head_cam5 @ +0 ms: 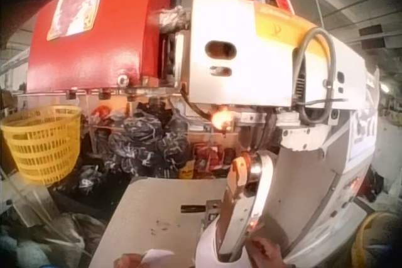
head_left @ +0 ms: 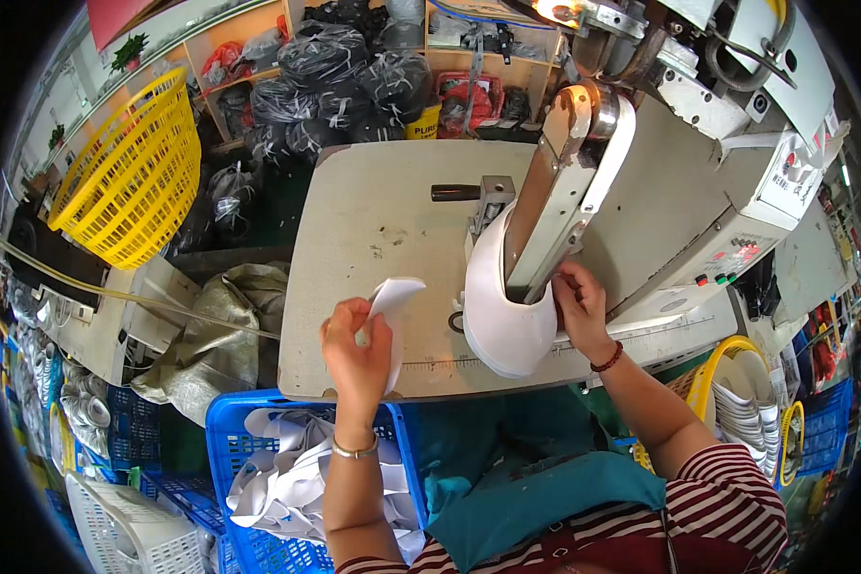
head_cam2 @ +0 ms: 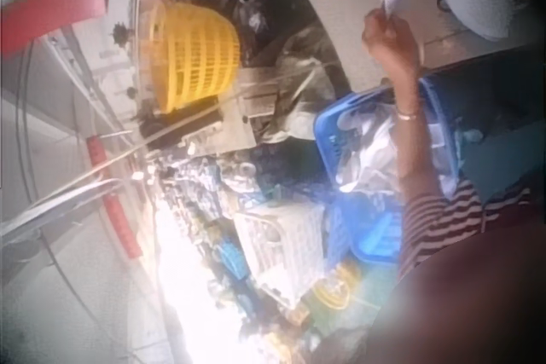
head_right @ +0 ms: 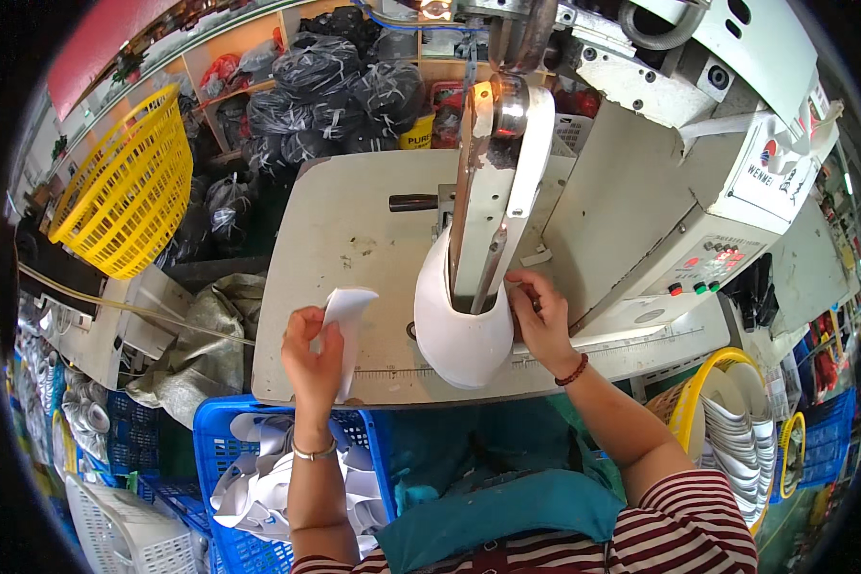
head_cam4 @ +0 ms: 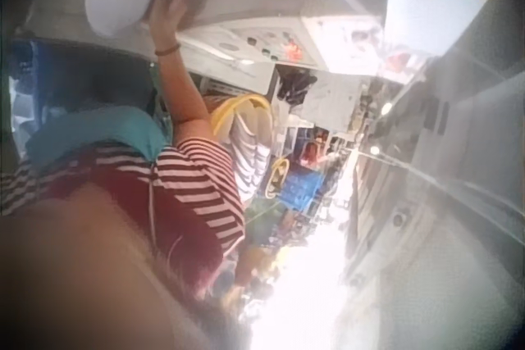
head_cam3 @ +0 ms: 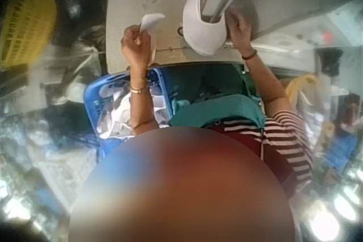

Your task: The person bonds shoe components using a pressing machine, threads tape through the machine's feed mechanism by hand, and fits the shoe parts together.

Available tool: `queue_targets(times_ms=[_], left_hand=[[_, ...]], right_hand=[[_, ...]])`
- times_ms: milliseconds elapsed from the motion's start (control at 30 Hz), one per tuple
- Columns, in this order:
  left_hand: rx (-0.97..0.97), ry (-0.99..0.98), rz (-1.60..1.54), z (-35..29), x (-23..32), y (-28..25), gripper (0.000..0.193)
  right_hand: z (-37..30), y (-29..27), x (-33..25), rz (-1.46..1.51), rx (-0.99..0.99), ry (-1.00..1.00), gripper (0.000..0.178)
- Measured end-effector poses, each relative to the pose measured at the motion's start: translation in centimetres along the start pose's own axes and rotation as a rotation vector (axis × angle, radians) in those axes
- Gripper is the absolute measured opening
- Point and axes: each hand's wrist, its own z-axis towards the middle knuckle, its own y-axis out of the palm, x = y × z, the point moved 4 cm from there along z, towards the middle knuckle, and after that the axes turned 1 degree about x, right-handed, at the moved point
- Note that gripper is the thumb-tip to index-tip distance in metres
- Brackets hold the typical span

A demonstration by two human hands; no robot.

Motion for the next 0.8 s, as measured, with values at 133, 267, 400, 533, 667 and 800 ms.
queue_targets(times_ms=[133,267,400,533,667,800], left_hand=[[-0.011,-0.181,-0.297,-2.7,0.7,-0.8,0.016],[-0.049,-0.119,-0.332,-4.7,3.0,-2.0,0.017],[-0.039,-0.079,-0.415,-5.0,6.9,-3.8,0.018],[-0.167,0.164,-0.320,-4.5,11.8,-3.7,0.018],[-0.170,0.299,-0.221,-4.8,14.7,-3.3,0.022],[-0.142,0.407,-0.131,-5.7,15.7,-2.8,0.028]], right_hand=[[-0.5,-1.1,-0.7,0.094,-0.001,0.062,0.014],[-1.9,-2.0,-2.6,0.178,0.043,0.156,0.012],[-4.3,-2.2,-6.3,0.218,-0.073,-0.117,0.012],[-4.1,-1.7,-12.3,0.061,-0.470,-0.425,0.019],[-4.6,-1.3,-14.4,0.197,-0.587,-0.271,0.025],[-5.7,-2.0,-12.2,0.563,-0.503,0.058,0.026]])
